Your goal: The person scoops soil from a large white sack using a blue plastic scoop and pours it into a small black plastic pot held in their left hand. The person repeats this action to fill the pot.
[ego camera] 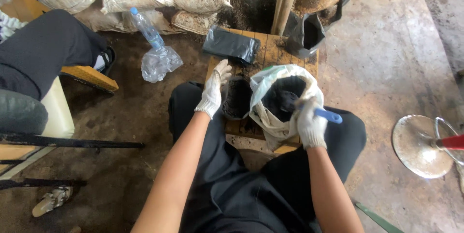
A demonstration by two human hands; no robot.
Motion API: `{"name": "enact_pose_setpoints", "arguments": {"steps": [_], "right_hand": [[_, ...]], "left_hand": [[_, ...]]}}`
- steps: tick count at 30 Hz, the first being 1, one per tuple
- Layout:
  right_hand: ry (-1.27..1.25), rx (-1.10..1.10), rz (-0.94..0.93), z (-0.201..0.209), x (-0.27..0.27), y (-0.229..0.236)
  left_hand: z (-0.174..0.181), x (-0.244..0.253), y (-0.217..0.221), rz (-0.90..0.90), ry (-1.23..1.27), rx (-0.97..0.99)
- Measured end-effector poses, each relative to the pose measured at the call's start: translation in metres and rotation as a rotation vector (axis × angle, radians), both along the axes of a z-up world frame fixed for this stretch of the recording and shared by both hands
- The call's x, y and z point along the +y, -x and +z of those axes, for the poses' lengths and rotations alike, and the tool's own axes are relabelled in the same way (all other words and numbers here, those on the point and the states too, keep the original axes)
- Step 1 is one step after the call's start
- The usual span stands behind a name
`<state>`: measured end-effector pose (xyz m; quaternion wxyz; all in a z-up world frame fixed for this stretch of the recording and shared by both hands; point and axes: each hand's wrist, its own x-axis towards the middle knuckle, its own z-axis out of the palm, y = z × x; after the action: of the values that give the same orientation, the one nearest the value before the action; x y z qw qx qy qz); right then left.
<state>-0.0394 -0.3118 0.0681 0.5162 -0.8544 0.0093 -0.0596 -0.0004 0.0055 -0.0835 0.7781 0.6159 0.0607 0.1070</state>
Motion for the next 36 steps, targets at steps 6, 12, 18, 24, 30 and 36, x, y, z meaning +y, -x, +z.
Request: {"name": "enact_pose_setpoints", "arguments": {"steps": [6, 12, 18, 24, 30, 36], "right_hand": [[-0.127, 0.099, 0.092, 0.003, 0.002, -0.014], [-0.313, 0.348, -0.312, -0.022, -0.002, -0.029], [-0.522, 0.328, -0.41, -0.055, -0.012, -0.047], [-0.558, 0.132, -0.44, -0.038, 0.0, -0.035], [-0.742, 0.054, -0.438, -0.035, -0.004, -0.038], [-0.934, 0.065, -0.355, -0.039, 0.0, -0.037]], "left_hand": [[-0.152, 0.033, -0.061, -0.113, 1.73, -0.156], [0.024, -0.005, 0.015, 0.099, -0.371, 0.363], [0.013, 0.008, 0.001, 0.105, -0.113, 0.393], [0.035, 0.004, 0.009, 0.171, 0.433, 0.128], [0.083, 0.0, 0.031, 0.12, 0.806, -0.007], [0.079, 0.009, 0.032, 0.085, 0.972, -0.043]]}}
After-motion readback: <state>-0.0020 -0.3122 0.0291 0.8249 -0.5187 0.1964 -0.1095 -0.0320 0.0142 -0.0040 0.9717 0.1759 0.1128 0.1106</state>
